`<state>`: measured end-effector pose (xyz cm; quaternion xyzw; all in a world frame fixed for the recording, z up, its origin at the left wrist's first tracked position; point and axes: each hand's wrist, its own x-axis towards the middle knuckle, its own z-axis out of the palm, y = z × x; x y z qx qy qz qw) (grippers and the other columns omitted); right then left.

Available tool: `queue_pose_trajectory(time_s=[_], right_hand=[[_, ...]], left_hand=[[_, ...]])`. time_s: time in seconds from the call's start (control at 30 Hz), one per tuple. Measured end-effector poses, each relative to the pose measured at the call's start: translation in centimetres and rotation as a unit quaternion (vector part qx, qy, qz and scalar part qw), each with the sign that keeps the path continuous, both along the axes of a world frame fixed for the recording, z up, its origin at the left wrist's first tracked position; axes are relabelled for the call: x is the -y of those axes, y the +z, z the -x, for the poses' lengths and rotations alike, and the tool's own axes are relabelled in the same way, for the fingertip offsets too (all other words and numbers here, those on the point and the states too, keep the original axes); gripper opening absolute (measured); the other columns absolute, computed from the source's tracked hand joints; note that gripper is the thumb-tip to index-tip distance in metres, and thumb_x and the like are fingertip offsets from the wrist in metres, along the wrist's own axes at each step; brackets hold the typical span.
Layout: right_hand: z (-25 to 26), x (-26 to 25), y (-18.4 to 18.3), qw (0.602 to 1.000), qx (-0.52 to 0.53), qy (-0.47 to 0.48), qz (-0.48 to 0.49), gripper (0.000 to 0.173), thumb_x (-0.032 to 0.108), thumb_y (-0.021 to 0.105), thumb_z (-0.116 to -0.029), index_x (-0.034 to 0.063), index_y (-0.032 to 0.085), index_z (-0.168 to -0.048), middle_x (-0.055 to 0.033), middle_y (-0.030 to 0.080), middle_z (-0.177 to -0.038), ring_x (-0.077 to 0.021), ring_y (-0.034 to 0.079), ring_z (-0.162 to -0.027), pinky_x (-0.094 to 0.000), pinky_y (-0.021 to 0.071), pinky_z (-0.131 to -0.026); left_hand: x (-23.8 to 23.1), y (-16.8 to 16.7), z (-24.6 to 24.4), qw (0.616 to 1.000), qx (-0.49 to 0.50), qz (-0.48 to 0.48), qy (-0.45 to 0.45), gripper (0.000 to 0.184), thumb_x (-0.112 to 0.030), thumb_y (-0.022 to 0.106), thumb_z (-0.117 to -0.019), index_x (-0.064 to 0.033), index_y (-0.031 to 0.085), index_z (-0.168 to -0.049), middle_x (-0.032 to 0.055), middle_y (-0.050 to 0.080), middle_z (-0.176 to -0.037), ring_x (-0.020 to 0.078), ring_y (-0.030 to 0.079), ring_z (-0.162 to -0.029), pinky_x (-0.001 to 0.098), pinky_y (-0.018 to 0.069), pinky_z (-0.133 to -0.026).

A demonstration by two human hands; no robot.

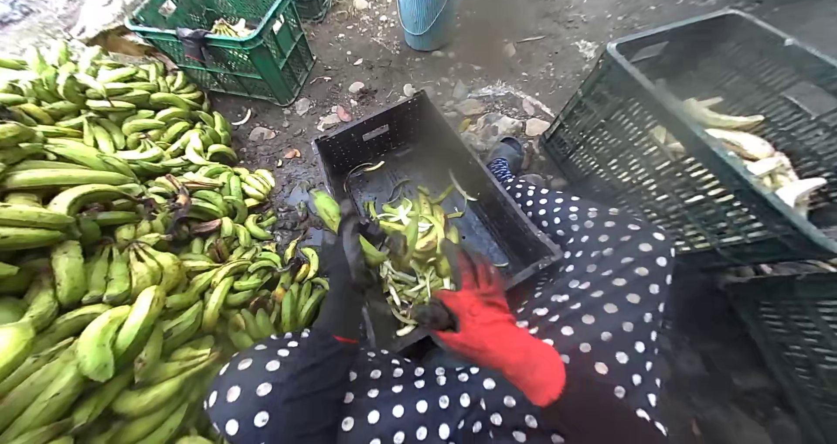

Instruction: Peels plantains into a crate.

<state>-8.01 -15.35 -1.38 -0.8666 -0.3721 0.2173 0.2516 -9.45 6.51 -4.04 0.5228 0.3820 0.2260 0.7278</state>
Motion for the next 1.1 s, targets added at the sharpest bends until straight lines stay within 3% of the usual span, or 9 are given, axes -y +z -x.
queue_pose_trajectory(time_s=[0.17, 0.27, 0.47, 0.57, 0.67, 0.8, 0.9, 1.0, 1.1], right_hand=[[1.1, -2.9, -1.8, 0.997, -0.013, 0.036, -0.064, 0.04, 0.043, 0.076, -0.0843, 0.0121, 0.078, -0.11, -0.0288, 0.047, -0.152, -0.0542, 0.027, -0.149, -0.0736, 0.0169, -0.117], [1.1, -3.4, -2.7, 0.994, -0.059, 0.029, -0.084, 0.046, 0.04, 0.073, -0.0872, 0.0026, 0.075, -0.114, -0.0298, 0.058, -0.14, -0.0509, 0.043, -0.14, -0.07, 0.0206, -0.117], [2.0, -0.6, -2.1, 0.99, -0.087, 0.013, -0.109, 0.047, 0.039, 0.072, -0.0875, -0.0003, 0.075, -0.113, -0.028, 0.068, -0.124, -0.0473, 0.057, -0.126, -0.0635, 0.0346, -0.112], [-0.3, 0.5, -2.4, 0.997, -0.07, 0.014, 0.018, 0.05, 0.042, 0.072, -0.0884, 0.0032, 0.074, -0.119, -0.031, 0.055, -0.142, -0.052, 0.042, -0.14, -0.0691, 0.0233, -0.116], [-3.1, 0.2, -2.9, 0.983, -0.105, -0.039, 0.148, 0.054, 0.042, 0.068, -0.0927, 0.0024, 0.068, -0.129, -0.0314, 0.03, -0.161, -0.0523, 0.022, -0.151, -0.0696, 0.0198, -0.118], [-3.1, -0.3, -3.3, 0.954, -0.259, -0.155, -0.008, 0.058, 0.045, 0.063, -0.0998, 0.0013, 0.057, -0.137, -0.0185, 0.069, -0.117, -0.0301, 0.067, -0.109, -0.051, 0.0517, -0.097], [-1.3, -2.3, -4.8, 0.896, -0.386, -0.168, -0.142, 0.051, 0.049, 0.047, -0.104, 0.0062, 0.056, -0.13, -0.0026, 0.064, -0.078, -0.0139, 0.063, -0.061, -0.0358, 0.0572, -0.06], [-0.3, -3.9, -4.9, 0.889, -0.374, -0.151, -0.216, 0.048, 0.04, 0.04, -0.1049, 0.0028, 0.056, -0.13, -0.0006, 0.063, -0.074, -0.013, 0.061, -0.057, -0.035, 0.0563, -0.057], [0.3, -5.0, -2.7, 0.821, -0.287, -0.15, -0.47, 0.042, 0.033, 0.046, -0.1055, -0.0041, 0.057, -0.123, 0.0052, 0.064, -0.068, -0.0065, 0.061, -0.054, -0.0285, 0.0562, -0.052]], left_hand=[[2.7, -2.5, 2.7, 0.978, 0.073, 0.045, -0.19, 0.035, -0.024, 0.035, -0.1111, -0.0007, 0.059, -0.12, 0.0081, 0.065, -0.093, 0.0144, 0.065, -0.081, 0.0326, 0.0584, -0.076], [1.9, -2.0, 1.4, 0.997, 0.026, 0.012, -0.07, 0.026, -0.024, 0.041, -0.1095, -0.0044, 0.058, -0.105, 0.0026, 0.061, -0.074, 0.0112, 0.061, -0.064, 0.029, 0.0562, -0.061], [-3.4, -0.9, 0.6, 0.985, 0.001, -0.136, 0.104, 0.045, -0.014, 0.06, -0.1003, -0.006, 0.041, -0.14, 0.0059, 0.063, -0.098, 0.0165, 0.065, -0.081, 0.0398, 0.059, -0.076], [-5.3, -0.1, 0.7, 0.981, 0.058, -0.145, 0.117, 0.047, -0.032, 0.057, -0.1014, -0.017, 0.038, -0.141, -0.0008, 0.059, -0.102, 0.0143, 0.063, -0.087, 0.0397, 0.0575, -0.08], [-3.0, 0.1, 0.6, 0.985, 0.075, -0.114, 0.101, 0.059, -0.019, 0.064, -0.0973, -0.0188, 0.036, -0.149, 0.0046, 0.06, -0.123, 0.0169, 0.062, -0.105, 0.0397, 0.056, -0.087], [0.9, 0.8, -0.2, 0.983, 0.034, -0.109, 0.144, 0.06, -0.004, 0.064, -0.0953, -0.0074, 0.035, -0.148, 0.0089, 0.059, -0.121, 0.0131, 0.062, -0.1, 0.0326, 0.0557, -0.085], [2.5, 0.8, -0.4, 0.98, 0.021, -0.13, 0.149, 0.06, 0.001, 0.065, -0.0926, -0.0027, 0.038, -0.146, 0.0109, 0.06, -0.123, 0.0118, 0.063, -0.102, 0.0304, 0.0552, -0.088], [3.5, 0.4, -0.7, 0.978, 0.053, -0.137, 0.151, 0.062, 0.005, 0.067, -0.0895, 0.0014, 0.038, -0.144, 0.0102, 0.061, -0.119, 0.0094, 0.064, -0.099, 0.0278, 0.0565, -0.086], [4.4, 0.1, -0.6, 0.971, 0.114, -0.151, 0.145, 0.06, 0.01, 0.067, -0.0851, 0.0061, 0.038, -0.137, 0.0053, 0.063, -0.112, 0.0043, 0.065, -0.098, 0.0236, 0.057, -0.087]])
